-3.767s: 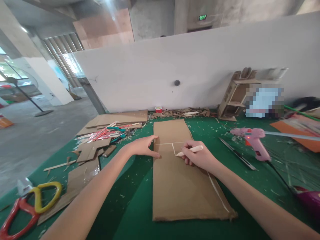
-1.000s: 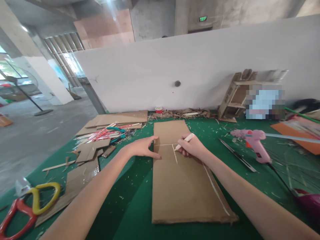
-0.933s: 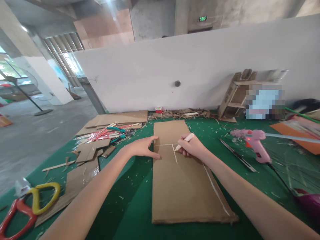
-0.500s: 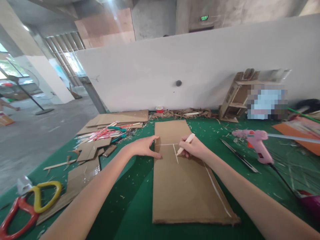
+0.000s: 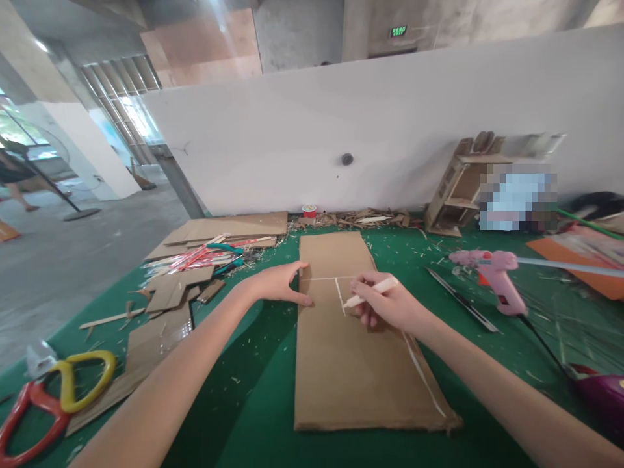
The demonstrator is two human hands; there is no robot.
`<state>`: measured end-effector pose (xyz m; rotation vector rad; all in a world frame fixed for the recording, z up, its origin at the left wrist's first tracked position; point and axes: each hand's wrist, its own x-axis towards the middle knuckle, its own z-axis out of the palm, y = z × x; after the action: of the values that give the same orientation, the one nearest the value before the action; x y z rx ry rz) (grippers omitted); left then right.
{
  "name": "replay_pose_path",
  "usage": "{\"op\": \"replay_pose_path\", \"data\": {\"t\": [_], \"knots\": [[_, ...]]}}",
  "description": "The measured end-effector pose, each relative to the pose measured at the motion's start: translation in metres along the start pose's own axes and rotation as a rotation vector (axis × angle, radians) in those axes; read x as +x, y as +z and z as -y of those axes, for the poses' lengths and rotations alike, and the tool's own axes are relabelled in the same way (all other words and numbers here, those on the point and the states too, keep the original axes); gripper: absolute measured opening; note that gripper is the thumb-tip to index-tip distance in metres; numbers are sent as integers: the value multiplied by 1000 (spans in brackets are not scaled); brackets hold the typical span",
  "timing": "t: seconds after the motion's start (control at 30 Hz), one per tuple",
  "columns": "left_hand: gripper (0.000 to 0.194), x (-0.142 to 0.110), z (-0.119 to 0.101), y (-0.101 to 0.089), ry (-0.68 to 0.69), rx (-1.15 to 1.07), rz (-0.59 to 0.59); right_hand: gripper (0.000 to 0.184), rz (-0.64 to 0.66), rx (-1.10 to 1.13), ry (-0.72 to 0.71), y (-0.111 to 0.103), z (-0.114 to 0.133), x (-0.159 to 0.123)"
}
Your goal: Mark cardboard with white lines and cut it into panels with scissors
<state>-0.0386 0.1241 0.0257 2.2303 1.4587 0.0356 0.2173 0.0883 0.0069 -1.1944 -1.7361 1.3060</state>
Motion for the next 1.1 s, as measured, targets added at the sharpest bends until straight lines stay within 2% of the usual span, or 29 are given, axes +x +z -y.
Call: {"op": "replay_pose_path", "data": {"t": [0.13,0.47,0.63,0.8,0.97,1.1], "knots": [[106,1,3,1,-12,8,0,25,-45,-18,8,4,-6,-13],[105,2,4,2,-13,2,-3,21,-70,-79,-33,4,-7,-11],[106,2,4,2,-21,14,-5,21,15,-76,-10,2,-8,-11],[106,2,4,2,-14,11,1,18,-15,-60,-18,2,-10,-10],[106,2,3,1,-9,17,1,18,79,-72,10,-1,-11,-10],[107,2,2,2,1,26,4,17,26,-69,-7,-1,-12,-11]]}}
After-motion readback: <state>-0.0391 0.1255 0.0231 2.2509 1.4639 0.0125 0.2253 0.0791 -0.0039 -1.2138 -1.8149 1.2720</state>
